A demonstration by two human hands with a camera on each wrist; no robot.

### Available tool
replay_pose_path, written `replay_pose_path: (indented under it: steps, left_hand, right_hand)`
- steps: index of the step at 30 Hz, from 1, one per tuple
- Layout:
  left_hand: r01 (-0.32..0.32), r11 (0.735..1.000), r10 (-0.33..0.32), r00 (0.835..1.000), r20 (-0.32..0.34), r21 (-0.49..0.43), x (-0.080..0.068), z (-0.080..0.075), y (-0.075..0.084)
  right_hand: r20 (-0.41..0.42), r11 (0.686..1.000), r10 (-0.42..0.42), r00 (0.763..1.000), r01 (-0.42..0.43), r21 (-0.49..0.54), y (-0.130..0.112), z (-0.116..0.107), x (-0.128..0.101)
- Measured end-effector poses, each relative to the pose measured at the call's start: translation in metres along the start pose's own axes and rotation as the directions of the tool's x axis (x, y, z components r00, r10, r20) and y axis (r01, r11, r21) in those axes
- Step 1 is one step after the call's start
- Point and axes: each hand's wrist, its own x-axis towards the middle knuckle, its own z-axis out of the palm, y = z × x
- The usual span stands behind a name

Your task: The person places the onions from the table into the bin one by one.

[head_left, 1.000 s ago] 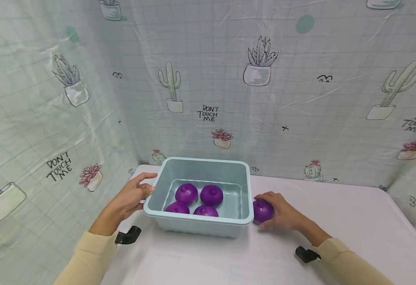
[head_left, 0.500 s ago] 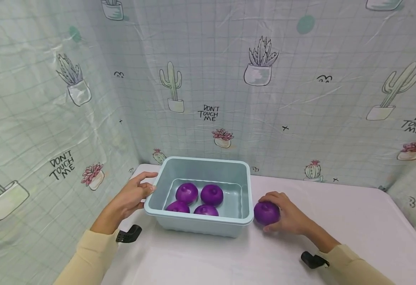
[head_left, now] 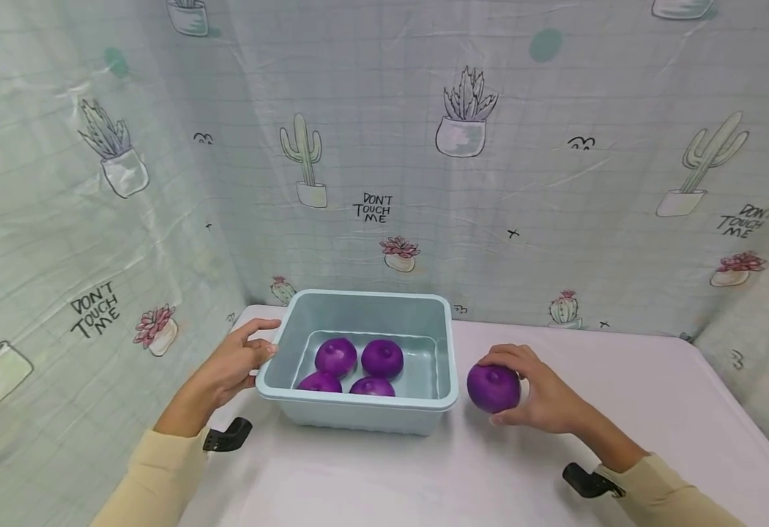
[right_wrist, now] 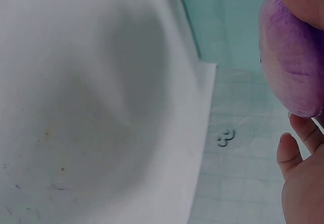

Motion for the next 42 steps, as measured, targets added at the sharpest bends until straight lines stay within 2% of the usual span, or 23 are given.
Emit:
replay_pose_path:
  steps: [7,15,24,32,42]
  left_hand:
    - [-0.002,1.000,0.002,1.000,-0.002,-0.002,0.000,-0.002,0.001]
    - [0.000,1.000,0.000,1.000,-0.002,-0.001,0.000,-0.002,0.001]
    - [0.006,1.000,-0.006,1.000,-0.001,-0.004,0.002,-0.002,0.000]
    - [-0.002,1.000,0.002,1.000,-0.003,-0.007,0.002,-0.003,-0.001]
    - [0.003,1.000,-0.003,1.000,-0.006,-0.025,0.003,-0.001,0.000]
  right_hand:
    - [0.008,1.000,-0.028,1.000,0.028,0.005,-0.016,-0.011,0.000]
    - [0.019,0.992,-0.125,0.992,0.125,0.009,-0.034,-0.019,0.004]
    - [0.029,0.982,-0.188,0.982,0.188,0.019,-0.055,-0.025,0.014]
    - [0.046,0.965,-0.259,0.965,0.257,0.051,-0.072,-0.022,0.031]
    - [0.084,0.953,-0.294,0.952,0.285,0.107,-0.086,-0.010,0.055]
